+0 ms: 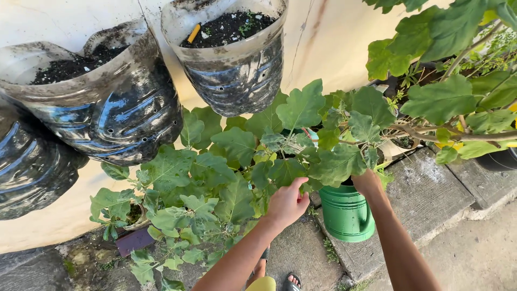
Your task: Filling a watering can with water and watering various potted plants outside.
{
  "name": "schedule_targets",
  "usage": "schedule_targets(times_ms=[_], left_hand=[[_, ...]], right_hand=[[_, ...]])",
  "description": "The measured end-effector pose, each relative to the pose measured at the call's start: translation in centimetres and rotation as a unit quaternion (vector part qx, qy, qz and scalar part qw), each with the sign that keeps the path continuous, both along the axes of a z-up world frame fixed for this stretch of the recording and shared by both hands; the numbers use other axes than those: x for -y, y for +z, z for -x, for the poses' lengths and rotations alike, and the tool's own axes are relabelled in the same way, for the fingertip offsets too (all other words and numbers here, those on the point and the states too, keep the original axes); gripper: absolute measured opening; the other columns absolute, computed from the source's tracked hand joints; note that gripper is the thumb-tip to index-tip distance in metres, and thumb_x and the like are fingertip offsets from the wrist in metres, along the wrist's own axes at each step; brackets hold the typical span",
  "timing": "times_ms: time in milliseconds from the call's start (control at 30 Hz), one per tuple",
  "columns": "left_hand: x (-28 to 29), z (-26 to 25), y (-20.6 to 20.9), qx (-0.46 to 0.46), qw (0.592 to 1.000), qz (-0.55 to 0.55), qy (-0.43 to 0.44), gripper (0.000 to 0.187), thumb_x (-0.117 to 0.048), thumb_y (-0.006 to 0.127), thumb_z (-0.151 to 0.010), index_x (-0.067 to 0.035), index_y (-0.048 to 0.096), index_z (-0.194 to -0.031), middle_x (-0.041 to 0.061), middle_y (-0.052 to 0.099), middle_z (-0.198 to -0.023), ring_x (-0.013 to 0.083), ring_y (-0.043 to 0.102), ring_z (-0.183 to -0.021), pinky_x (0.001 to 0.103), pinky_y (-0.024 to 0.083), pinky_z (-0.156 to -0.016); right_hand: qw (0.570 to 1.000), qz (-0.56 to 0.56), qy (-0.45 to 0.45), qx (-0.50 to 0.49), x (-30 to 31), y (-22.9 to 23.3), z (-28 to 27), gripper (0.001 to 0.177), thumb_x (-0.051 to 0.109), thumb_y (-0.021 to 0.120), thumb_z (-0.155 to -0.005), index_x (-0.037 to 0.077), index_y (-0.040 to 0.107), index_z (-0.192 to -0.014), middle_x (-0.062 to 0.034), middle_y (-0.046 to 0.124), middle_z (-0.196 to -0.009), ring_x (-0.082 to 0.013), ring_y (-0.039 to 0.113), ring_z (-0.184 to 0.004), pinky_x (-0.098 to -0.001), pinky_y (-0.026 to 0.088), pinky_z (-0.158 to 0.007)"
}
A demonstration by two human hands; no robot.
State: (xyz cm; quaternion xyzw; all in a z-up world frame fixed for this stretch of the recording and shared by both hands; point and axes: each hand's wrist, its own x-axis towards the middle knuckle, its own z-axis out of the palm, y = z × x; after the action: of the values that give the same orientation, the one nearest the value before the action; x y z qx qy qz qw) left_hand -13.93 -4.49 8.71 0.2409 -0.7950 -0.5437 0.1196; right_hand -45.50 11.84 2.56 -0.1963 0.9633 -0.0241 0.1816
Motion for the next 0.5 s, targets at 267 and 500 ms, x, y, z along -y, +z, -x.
schedule_targets(times_ms=[267,500], left_hand=[[-0.6,0.8,0.5,-0.014,1.0,-0.001,-0.024,0.047,-0.021,0.063,-0.093,-0.009,0.056,-0.138,0.009,0.072,-0.07,0.0267,0.072,-0.062,0.041,0.058,-0.064],[-0.7,2.5,1.3,-0.071,0.997,0.006,-0.033,0.042,-0.019,0.062,-0.094,-0.009,0.059,-0.134,0.008,0.072,-0.072,0.0257,0.072,-0.062,0.041,0.057,-0.061]], right_hand=[[0.999,0.017,-0.028,-0.009,-0.8,-1.9,0.6,0.049,0.04,0.062,-0.09,0.001,0.073,-0.118,-0.0286,0.071,-0.119,-0.0449,0.066,-0.115,-0.049,0.052,-0.099],[0.997,0.048,-0.067,-0.005,-2.2,-0.5,-0.3,0.046,0.037,0.062,-0.09,-0.004,0.074,-0.107,-0.0286,0.073,-0.107,-0.0411,0.069,-0.102,-0.0475,0.053,-0.09]])
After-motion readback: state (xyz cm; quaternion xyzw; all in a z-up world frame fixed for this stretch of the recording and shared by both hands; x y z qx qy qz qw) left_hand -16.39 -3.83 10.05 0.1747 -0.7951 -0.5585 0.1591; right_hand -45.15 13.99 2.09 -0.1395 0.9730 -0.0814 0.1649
